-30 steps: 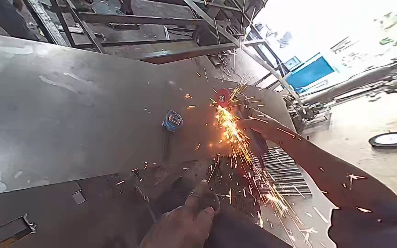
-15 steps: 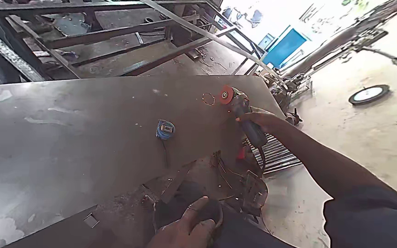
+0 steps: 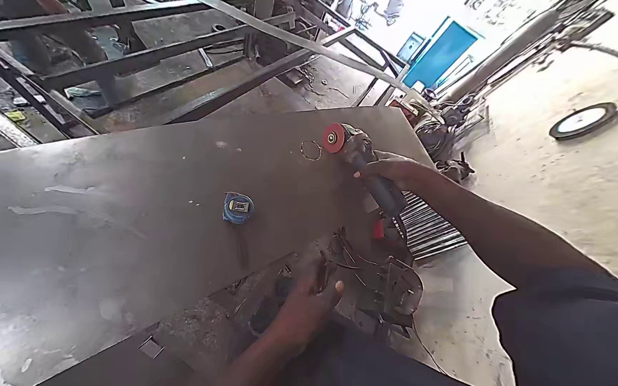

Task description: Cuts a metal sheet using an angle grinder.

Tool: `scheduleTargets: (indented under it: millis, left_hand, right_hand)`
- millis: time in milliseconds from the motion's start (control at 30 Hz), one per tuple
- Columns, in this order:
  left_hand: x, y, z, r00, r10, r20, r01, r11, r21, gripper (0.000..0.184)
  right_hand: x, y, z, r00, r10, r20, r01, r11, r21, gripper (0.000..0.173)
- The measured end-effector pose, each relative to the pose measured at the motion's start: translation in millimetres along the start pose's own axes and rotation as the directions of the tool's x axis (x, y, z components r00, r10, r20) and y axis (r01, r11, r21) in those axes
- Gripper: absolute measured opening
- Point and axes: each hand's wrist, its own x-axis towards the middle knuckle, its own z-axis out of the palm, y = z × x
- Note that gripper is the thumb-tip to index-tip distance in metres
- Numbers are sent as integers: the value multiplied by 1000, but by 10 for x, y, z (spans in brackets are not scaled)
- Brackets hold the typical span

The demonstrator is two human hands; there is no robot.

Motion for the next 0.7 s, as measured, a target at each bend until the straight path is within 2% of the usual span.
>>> scheduleTargets:
  millis: [133, 267, 400, 467, 500, 567, 600, 633, 700]
  left_hand:
    - [240, 80, 106, 979, 141, -147, -168, 968, -185, 58]
    - [302, 70, 145, 972, 150, -183, -183, 965, -185, 58]
    - [283, 16, 18, 981, 180, -72, -184, 982, -44, 58]
    - [263, -33, -27, 967, 255, -23, -247, 951, 186, 52]
    - [240, -55, -26, 955, 297, -10, -270, 883, 383, 48]
    - [176, -54, 27, 910, 414, 19, -280, 580, 765, 40]
    - [150, -34, 65, 891, 453, 40, -262, 440, 859, 37]
    - [127, -8, 93, 886, 460, 59, -244, 353, 903, 34]
    - [76, 50, 136, 895, 437, 88, -226, 273, 935, 32]
  right_hand:
    - [45, -16, -56, 1000, 14, 21, -14, 1000, -24, 58]
    - [104, -47, -117, 997, 3, 81, 4, 997, -81, 63]
    - [131, -98, -139, 992, -3, 130, 19, 992, -126, 63]
    - [147, -113, -141, 988, -3, 153, 25, 990, -140, 63]
    - [153, -112, -141, 987, -3, 159, 26, 989, -143, 62]
    - [148, -136, -142, 986, -3, 167, 29, 987, -157, 62]
    - [139, -157, -137, 985, 1, 170, 27, 987, -160, 61]
    - [132, -178, -125, 985, 0, 172, 28, 986, -163, 60]
    - [125, -209, -108, 985, -2, 174, 33, 984, -177, 56]
